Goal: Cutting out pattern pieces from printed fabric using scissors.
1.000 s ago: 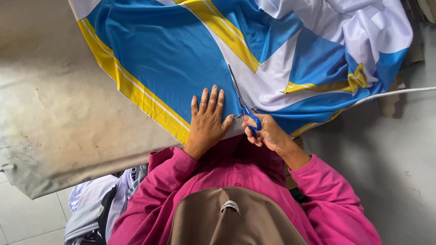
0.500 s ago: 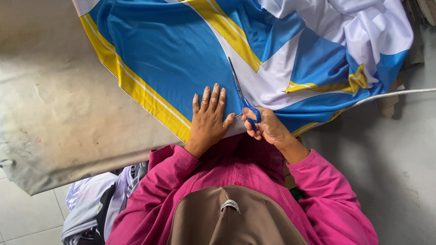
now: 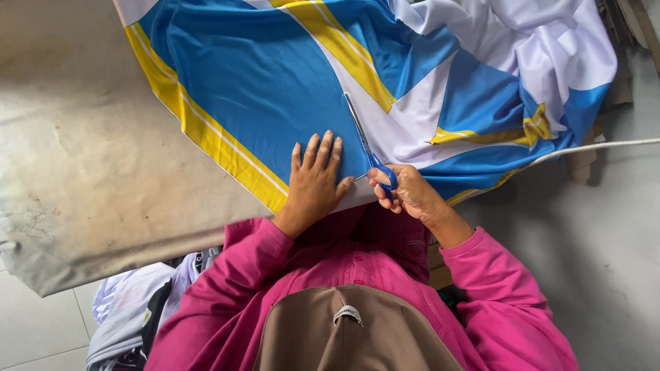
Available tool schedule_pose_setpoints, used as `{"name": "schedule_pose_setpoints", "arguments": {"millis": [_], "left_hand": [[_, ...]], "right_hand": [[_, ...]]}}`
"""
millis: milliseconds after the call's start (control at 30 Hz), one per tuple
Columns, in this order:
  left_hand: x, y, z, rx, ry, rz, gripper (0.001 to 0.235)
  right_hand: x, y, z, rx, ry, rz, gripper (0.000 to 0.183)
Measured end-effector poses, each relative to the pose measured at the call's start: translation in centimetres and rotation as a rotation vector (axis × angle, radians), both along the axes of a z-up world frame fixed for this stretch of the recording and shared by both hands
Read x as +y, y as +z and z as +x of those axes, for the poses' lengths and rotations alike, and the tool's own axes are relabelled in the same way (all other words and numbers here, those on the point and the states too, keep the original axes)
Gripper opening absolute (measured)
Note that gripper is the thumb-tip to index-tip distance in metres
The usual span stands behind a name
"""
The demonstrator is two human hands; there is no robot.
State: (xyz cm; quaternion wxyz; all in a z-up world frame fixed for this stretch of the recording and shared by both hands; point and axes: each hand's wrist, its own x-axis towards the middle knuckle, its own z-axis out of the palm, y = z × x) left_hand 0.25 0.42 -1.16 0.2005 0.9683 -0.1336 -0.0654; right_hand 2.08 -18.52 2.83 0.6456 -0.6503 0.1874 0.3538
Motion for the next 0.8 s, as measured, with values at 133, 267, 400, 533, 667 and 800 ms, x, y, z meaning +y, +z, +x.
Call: {"name": "schedule_pose_setpoints", "arguments": {"millis": [133, 267, 400, 533, 667, 800], "left_hand": [[1.2, -0.5, 5.0, -0.098, -0.001, 0.037, 0.064], [2.1, -1.3, 10.3, -0.229, 0.184, 0.039, 0.062], [2.9, -2.3, 11.1, -0.214, 0.228, 0.046, 0.064], [3.0, -1.8, 10.7, -0.25, 0.224, 0.056, 0.064], [3.3, -1.9, 10.7, -0.252, 0.203, 0.018, 0.064], [3.4, -2.2, 10.8, -0.243, 0.194, 0.005, 0.065]], "right_hand": [[0.1, 0.0, 0.5, 0.026, -0.006, 0.011, 0.037], [0.7, 0.9, 1.7, 0.073, 0.018, 0.052, 0.037], [1.4, 1.3, 2.2, 0.026, 0.009, 0.025, 0.041], [1.1, 0.6, 2.9, 0.046, -0.006, 0.01, 0.04], [0.9, -0.4, 3.0, 0.064, -0.031, 0.012, 0.037], [1.0, -0.5, 3.0, 0.04, -0.022, 0.011, 0.033]]}}
